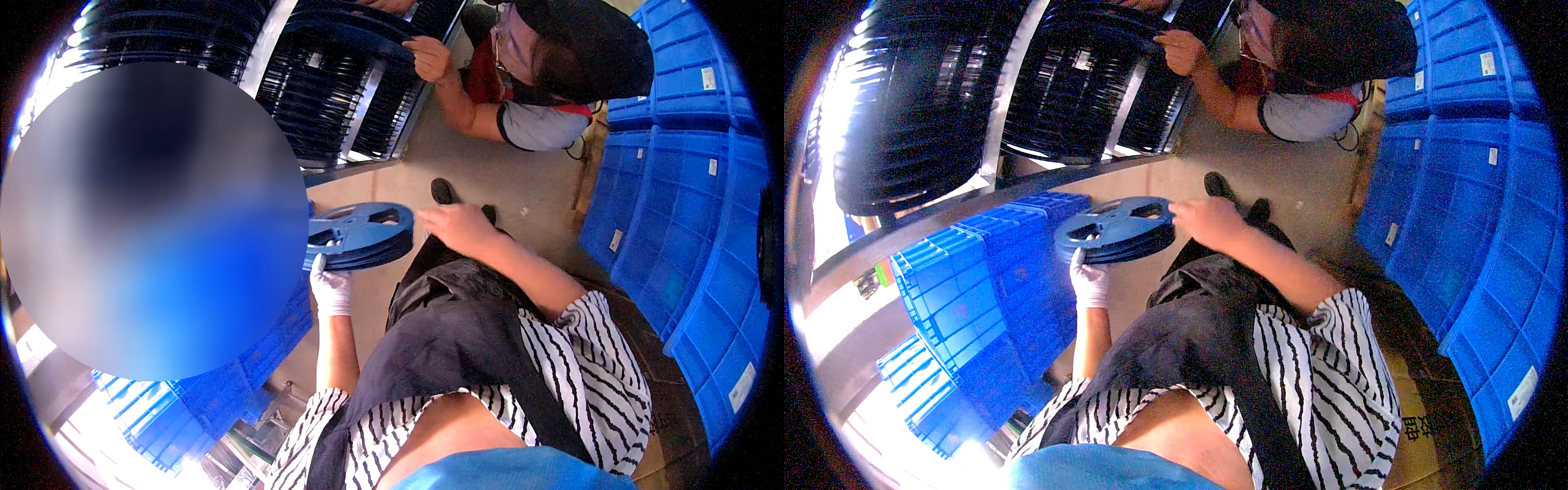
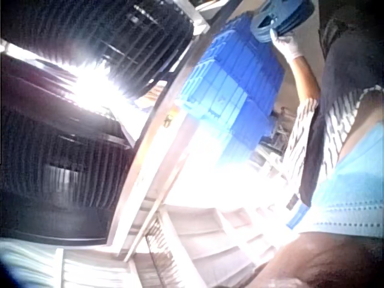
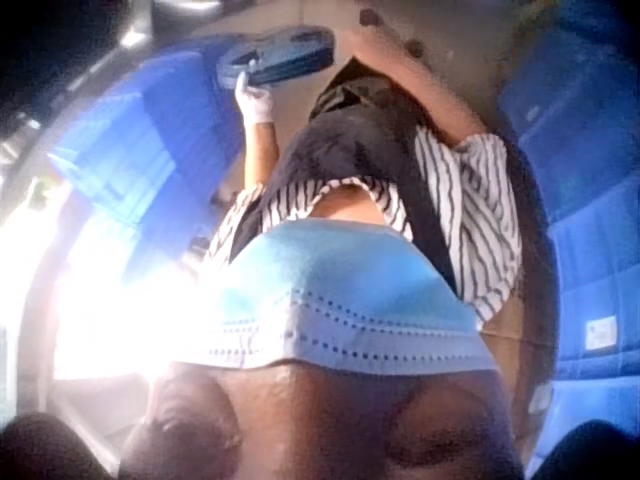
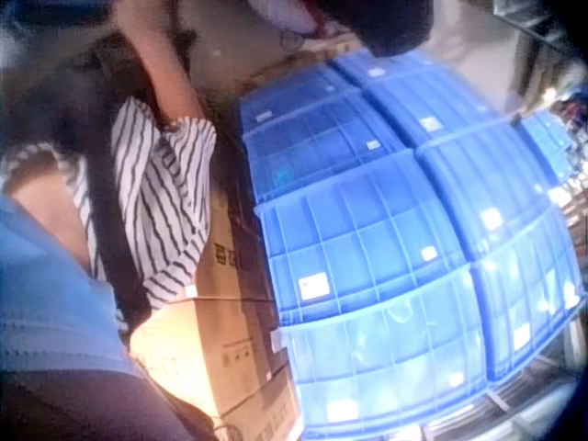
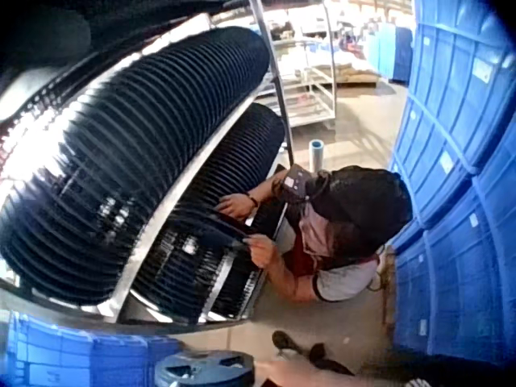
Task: The person repeatedly picks up blue plastic reels from a metal rack and stacks them in their hands. Another person works nearby on the same rack. The task continues with the same pick-and-stack motion for the duration of the clip.
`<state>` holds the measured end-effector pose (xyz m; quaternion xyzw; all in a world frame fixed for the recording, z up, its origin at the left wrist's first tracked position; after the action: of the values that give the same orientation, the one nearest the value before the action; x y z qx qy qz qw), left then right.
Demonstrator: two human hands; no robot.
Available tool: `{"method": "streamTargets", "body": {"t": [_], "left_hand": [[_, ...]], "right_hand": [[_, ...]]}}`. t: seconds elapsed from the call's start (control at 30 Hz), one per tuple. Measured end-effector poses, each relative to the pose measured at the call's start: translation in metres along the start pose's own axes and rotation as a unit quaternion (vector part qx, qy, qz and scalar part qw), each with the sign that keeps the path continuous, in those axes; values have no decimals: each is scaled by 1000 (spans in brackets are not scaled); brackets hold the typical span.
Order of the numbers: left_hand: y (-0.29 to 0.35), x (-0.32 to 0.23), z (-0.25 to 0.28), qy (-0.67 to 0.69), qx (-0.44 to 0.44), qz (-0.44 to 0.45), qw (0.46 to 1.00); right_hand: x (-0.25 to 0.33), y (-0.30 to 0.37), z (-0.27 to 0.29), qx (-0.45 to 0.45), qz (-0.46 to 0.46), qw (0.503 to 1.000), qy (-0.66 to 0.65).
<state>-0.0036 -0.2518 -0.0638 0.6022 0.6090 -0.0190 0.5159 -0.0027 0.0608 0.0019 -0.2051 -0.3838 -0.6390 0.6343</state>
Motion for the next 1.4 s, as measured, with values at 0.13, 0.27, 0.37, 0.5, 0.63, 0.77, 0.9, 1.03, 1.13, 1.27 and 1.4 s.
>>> {"method": "streamTargets", "body": {"t": [0.13,0.27,0.37,0.5,0.63,0.77,0.9,1.03,1.13,1.27,1.4], "left_hand": [[-24,-39,43,-22,-27,-23,999],[-59,-81,119,-105,-41,-79,991],[-76,-91,166,-167,-102,-78,978],[-81,-79,204,-176,-138,23,974],[-80,-77,216,-284,-114,105,946],[-64,-13,149,-322,-73,225,917],[-25,17,27,-406,54,242,880],[-41,37,27,-440,120,230,860],[-56,55,70,-452,131,224,853],[-59,59,102,-464,137,210,850],[-57,60,136,-482,143,202,841]], "right_hand": [[-18,-66,30,-44,-31,996,-64],[-3,-115,62,-125,-6,976,-179],[-2,-143,62,-102,-45,976,-184],[-1,-160,37,-85,-64,969,-222],[9,-168,25,-83,-55,955,-279],[12,-176,22,-61,-61,966,-243],[22,-178,37,-38,-64,978,-197],[20,-175,31,-43,-50,982,-175],[10,-169,6,19,-112,978,-174],[14,-158,-9,22,-99,981,-163],[16,-154,-16,-18,-48,986,-160]]}}
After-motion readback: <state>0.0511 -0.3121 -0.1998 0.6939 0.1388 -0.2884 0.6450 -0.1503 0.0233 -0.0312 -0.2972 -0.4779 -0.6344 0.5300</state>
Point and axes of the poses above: each hand's wrist, its own y-axis away from the middle knuckle, its own z-axis out of the back of the hand, x = y × z, the point moved 10 cm from there along -y, towards the middle knuckle, and after that the axes turned 13 degrees about -z, right-handed, at the moved point
